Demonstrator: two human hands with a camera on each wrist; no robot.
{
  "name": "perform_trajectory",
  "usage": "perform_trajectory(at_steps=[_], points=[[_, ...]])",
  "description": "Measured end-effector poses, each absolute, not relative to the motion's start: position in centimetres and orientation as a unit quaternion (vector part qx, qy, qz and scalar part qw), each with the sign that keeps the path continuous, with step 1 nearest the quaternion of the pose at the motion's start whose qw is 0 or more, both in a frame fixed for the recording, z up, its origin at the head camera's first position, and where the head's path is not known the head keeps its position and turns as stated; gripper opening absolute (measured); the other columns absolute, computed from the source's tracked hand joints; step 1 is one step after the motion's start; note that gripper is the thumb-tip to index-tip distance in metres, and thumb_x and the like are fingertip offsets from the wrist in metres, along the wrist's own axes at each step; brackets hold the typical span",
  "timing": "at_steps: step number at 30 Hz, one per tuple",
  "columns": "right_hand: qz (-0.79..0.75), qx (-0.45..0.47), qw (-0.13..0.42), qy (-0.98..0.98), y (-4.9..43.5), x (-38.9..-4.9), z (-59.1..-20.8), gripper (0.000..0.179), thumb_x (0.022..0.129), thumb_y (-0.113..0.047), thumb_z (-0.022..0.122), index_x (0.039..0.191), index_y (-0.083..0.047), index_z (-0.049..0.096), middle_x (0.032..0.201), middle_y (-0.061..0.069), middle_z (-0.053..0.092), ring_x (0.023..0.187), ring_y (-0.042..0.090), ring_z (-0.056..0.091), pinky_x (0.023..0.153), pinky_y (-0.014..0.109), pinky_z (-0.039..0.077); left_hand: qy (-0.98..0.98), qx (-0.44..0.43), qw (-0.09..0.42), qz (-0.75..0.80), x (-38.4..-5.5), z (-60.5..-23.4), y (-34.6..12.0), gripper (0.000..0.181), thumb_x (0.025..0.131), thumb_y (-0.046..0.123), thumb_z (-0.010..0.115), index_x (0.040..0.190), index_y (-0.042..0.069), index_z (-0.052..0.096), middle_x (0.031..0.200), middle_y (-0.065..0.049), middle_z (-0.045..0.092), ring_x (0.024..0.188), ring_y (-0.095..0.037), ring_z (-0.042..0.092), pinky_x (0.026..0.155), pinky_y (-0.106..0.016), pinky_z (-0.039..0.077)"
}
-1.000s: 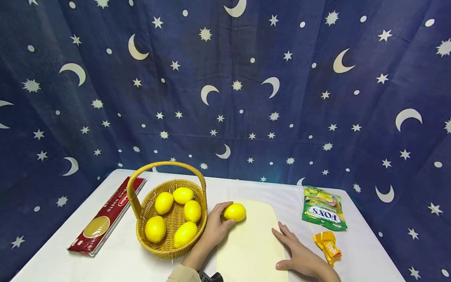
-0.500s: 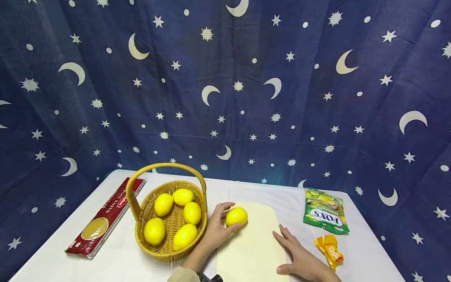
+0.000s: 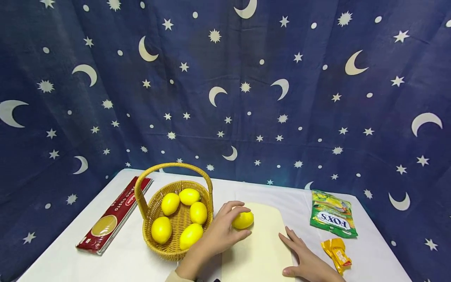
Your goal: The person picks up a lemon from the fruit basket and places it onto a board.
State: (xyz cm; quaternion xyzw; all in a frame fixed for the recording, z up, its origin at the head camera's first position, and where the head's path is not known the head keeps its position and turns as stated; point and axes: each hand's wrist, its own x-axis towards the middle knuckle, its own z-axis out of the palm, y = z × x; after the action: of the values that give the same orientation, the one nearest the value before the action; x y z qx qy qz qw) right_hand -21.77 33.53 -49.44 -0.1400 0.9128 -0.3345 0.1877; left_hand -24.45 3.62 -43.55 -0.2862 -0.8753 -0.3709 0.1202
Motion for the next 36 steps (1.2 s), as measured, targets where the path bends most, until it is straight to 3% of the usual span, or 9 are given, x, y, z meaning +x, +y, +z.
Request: perform_trajectory(at_steps=[5, 12, 15, 19, 36], points=[[-0.334, -0.135, 0.191, 0.913, 33.6, -21.7, -49.4, 0.097, 0.073, -0.041, 0.076, 0.149, -0.006, 0.026, 0.155, 0.03, 0.002, 0.136, 0.058, 0.003, 0.098, 0.077, 0.013, -0.87, -0.319, 0.083, -0.368, -23.7, -39.1, -1.4, 0.036, 0.085, 0.036, 0.069, 0.119, 0.029, 0.06, 0.121, 0.014, 0.058, 0.114, -0.008, 0.054, 0.1, -0.031, 0.045], [-0.332, -0.125, 0.191, 0.915, 33.4, -21.9, -49.5, 0.099, 0.071, -0.042, 0.077, 0.149, -0.007, 0.028, 0.155, 0.029, 0.002, 0.136, 0.057, 0.004, 0.099, 0.077, 0.013, -0.908, -0.239, 0.002, -0.344, -25.5, -40.2, -8.0, 0.045, 0.083, 0.031, 0.073, 0.123, 0.016, 0.06, 0.123, -0.001, 0.06, 0.115, -0.021, 0.055, 0.1, -0.041, 0.045], [-0.33, -0.124, 0.193, 0.916, 33.4, -21.9, -49.5, 0.098, 0.071, -0.042, 0.077, 0.149, -0.007, 0.028, 0.155, 0.029, 0.002, 0.136, 0.058, 0.005, 0.099, 0.077, 0.014, -0.912, -0.237, -0.052, -0.33, -25.6, -40.8, -9.2, 0.047, 0.079, 0.031, 0.076, 0.119, 0.011, 0.061, 0.117, -0.005, 0.06, 0.106, -0.023, 0.057, 0.092, -0.04, 0.048], [-0.325, -0.12, 0.197, 0.917, 33.4, -21.8, -49.5, 0.099, 0.071, -0.043, 0.077, 0.15, -0.009, 0.027, 0.155, 0.029, 0.002, 0.137, 0.057, 0.005, 0.099, 0.076, 0.014, -0.913, -0.236, -0.109, -0.316, -25.2, -40.8, -9.7, 0.046, 0.074, 0.033, 0.08, 0.109, 0.012, 0.062, 0.103, -0.001, 0.062, 0.088, -0.017, 0.057, 0.078, -0.033, 0.048], [-0.327, -0.131, 0.186, 0.917, 33.3, -21.6, -49.1, 0.096, 0.073, -0.043, 0.075, 0.149, -0.008, 0.028, 0.155, 0.029, 0.002, 0.137, 0.058, 0.004, 0.099, 0.077, 0.014, -0.933, -0.206, -0.144, -0.257, -24.4, -40.6, -9.1, 0.047, 0.067, 0.023, 0.084, 0.103, 0.018, 0.055, 0.086, 0.004, 0.055, 0.079, -0.013, 0.05, 0.073, -0.033, 0.043]])
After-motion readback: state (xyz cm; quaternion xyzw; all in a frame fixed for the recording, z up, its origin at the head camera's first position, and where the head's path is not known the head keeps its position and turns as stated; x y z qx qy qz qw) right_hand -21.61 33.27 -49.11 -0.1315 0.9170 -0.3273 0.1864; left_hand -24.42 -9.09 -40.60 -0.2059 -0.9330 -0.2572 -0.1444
